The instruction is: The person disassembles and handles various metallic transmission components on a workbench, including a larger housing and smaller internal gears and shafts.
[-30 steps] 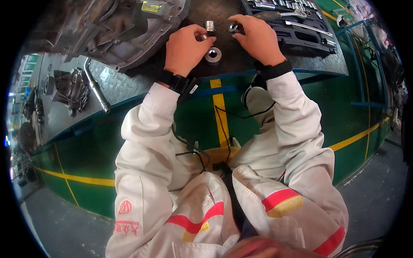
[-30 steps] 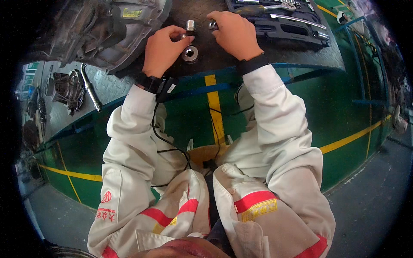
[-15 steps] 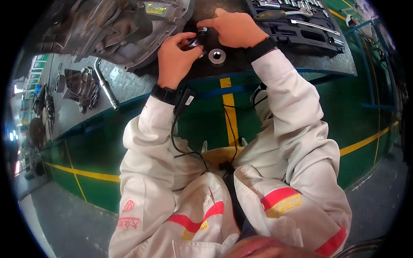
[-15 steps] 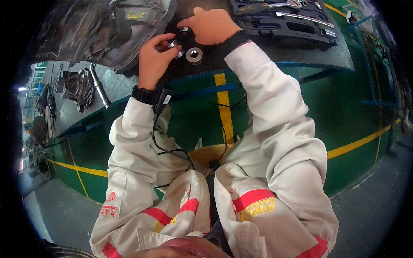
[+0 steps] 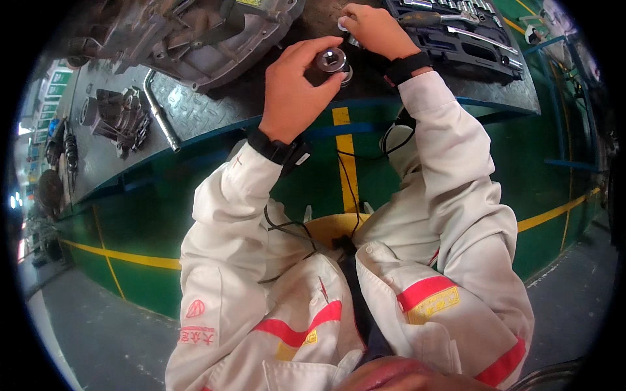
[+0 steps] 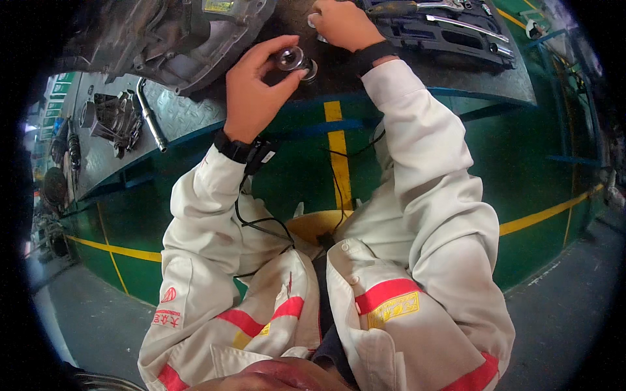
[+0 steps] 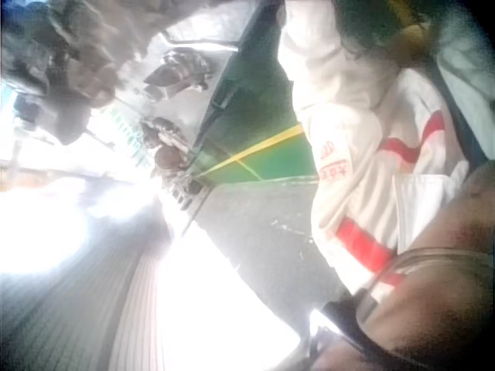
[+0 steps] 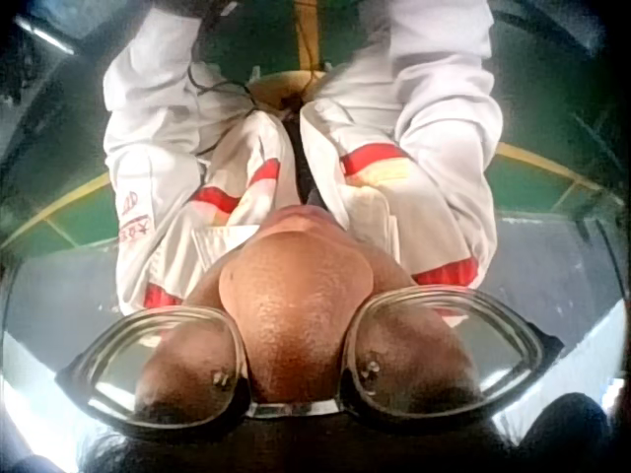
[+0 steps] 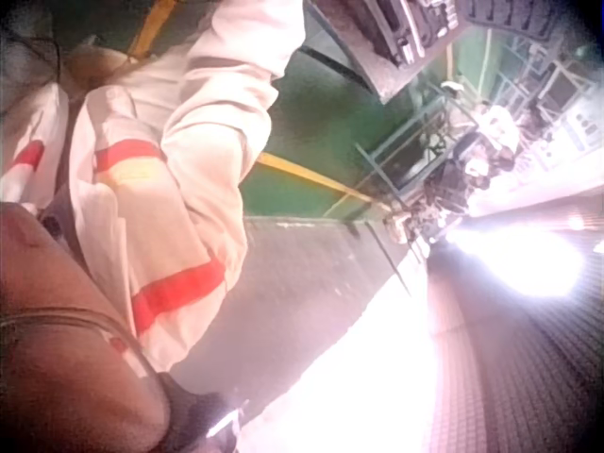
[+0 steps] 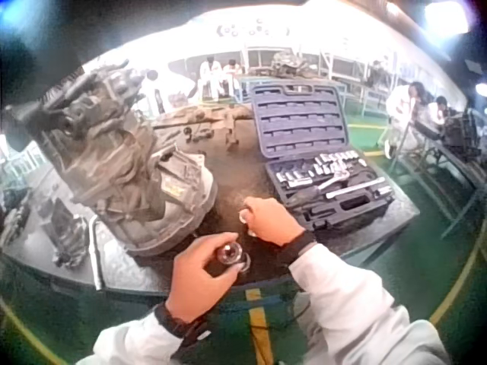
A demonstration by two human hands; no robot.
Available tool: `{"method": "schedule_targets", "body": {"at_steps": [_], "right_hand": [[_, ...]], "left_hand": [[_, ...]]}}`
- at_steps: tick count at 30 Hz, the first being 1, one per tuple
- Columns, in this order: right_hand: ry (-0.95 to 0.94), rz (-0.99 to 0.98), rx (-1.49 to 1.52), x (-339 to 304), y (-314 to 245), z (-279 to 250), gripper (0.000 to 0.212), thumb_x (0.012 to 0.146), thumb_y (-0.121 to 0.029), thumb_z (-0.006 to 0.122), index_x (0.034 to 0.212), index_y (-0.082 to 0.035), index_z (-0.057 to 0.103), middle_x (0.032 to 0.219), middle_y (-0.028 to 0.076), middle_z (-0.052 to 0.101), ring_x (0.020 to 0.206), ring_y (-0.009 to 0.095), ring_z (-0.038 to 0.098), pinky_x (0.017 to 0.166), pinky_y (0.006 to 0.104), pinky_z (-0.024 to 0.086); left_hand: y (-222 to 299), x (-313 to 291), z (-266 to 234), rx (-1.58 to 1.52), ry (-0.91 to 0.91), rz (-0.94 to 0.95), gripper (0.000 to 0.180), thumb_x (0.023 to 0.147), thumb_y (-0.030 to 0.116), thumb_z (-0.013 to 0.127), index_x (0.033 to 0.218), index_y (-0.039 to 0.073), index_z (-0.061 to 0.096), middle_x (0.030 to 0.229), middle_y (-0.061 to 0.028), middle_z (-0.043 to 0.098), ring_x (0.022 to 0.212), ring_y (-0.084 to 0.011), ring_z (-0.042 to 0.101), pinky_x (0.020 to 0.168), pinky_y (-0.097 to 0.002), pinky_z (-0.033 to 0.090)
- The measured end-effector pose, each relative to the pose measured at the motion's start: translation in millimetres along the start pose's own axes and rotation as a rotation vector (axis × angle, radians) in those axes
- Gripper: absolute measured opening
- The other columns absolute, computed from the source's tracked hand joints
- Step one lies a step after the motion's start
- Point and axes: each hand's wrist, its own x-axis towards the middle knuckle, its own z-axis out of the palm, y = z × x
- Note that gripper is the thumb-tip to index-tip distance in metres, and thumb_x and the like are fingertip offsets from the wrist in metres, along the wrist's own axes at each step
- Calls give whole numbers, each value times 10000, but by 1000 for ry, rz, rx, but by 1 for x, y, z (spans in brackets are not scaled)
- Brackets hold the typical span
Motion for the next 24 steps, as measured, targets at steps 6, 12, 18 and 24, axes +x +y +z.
{"method": "schedule_targets", "body": {"at_steps": [6, 12, 18, 24], "right_hand": [[23, 77, 136, -10, 18, -5, 245, 951, -228, 633, 921, 11, 685, 847, 212, 716, 768, 371, 713, 697, 467, 565], [-9, 206, 650, -21, -39, -75, 213, 900, -145, 798, 967, 20, 682, 790, 52, 721, 691, 77, 661, 613, 239, 511], [-70, -144, 456, -33, -78, -81, 286, 844, -135, 853, 1008, 31, 687, 941, 42, 709, 780, 82, 624, 651, 252, 496], [-236, 205, 836, -52, -89, -74, 573, 798, 16, 844, 1325, -16, 622, 1072, 23, 696, 890, 78, 620, 760, 239, 531]], "left_hand": [[-3, 8, 5, 31, -131, 31, 492, 816, 36, 809, 1290, 98, 690, 1228, -96, 708, 1097, -235, 707, 951, -332, 558], [-14, -1, 3, -129, -223, -170, 601, 817, 36, 842, 1376, 83, 627, 1265, -110, 704, 1155, -224, 698, 999, -360, 563], [-25, 2, -1, -149, -247, -263, 537, 817, 98, 873, 1304, 57, 650, 1147, -105, 745, 1067, -226, 732, 945, -360, 590], [-36, -5, 5, -91, -199, -157, 507, 804, 144, 882, 1247, 25, 668, 1084, -119, 756, 996, -230, 753, 899, -341, 600]]}}
